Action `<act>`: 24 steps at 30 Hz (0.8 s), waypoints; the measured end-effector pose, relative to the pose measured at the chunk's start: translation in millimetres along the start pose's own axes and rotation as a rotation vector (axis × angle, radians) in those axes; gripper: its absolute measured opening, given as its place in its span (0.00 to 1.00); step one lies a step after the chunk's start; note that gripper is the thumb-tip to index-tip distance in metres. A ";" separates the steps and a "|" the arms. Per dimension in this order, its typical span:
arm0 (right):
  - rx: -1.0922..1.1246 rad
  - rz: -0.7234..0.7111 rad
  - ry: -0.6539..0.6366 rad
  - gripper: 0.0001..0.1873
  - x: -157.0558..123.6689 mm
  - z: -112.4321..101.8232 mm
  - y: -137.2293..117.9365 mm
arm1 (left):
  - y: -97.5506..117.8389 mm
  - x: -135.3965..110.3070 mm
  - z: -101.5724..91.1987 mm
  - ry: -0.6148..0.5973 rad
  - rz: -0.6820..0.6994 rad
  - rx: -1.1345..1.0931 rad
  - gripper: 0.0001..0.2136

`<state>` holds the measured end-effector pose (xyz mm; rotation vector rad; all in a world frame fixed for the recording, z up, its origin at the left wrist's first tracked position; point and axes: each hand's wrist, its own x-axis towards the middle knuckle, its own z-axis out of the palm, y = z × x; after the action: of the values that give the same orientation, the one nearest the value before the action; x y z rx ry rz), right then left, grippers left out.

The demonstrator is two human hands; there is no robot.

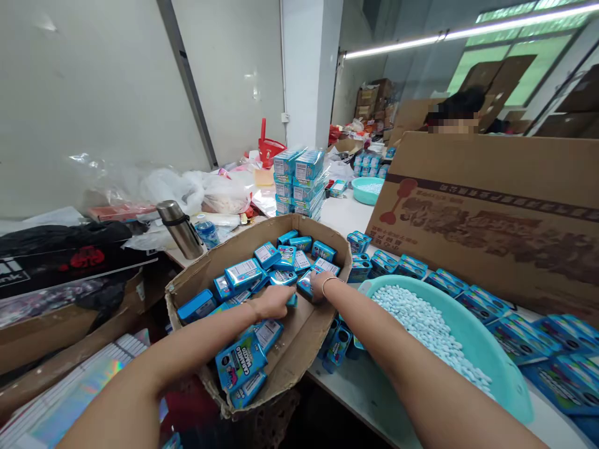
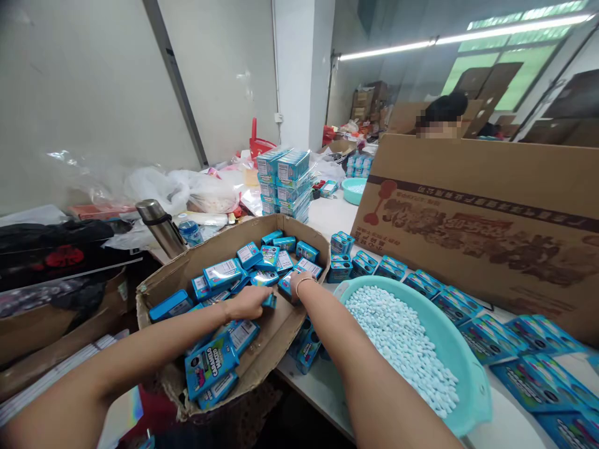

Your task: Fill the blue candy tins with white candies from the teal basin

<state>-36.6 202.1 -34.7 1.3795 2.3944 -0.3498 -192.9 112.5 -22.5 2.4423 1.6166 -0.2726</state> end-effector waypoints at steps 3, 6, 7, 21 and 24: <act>0.025 0.089 -0.046 0.64 -7.1 6.1 3.4 | -9.5 -28.9 -23.8 0.269 0.091 -0.194 0.24; 0.058 0.059 -0.008 0.60 -15.5 2.8 2.0 | 0.0 -70.5 -45.1 0.662 0.190 -0.488 0.22; 0.066 0.040 0.013 0.56 -19.5 -1.3 1.5 | 6.7 -86.2 -50.2 0.756 0.210 -0.539 0.20; 0.600 -0.270 1.207 0.45 -246.0 41.3 50.4 | 127.2 -123.4 -18.3 0.819 -0.174 -1.776 0.28; 0.917 -0.139 1.158 0.46 -281.1 82.5 53.0 | 165.4 -101.7 -19.9 0.565 -0.119 -1.997 0.28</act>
<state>154.1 -22.8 6.7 2.2259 3.4839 -0.9937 -78.8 -35.4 33.8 0.7657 0.9671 1.3777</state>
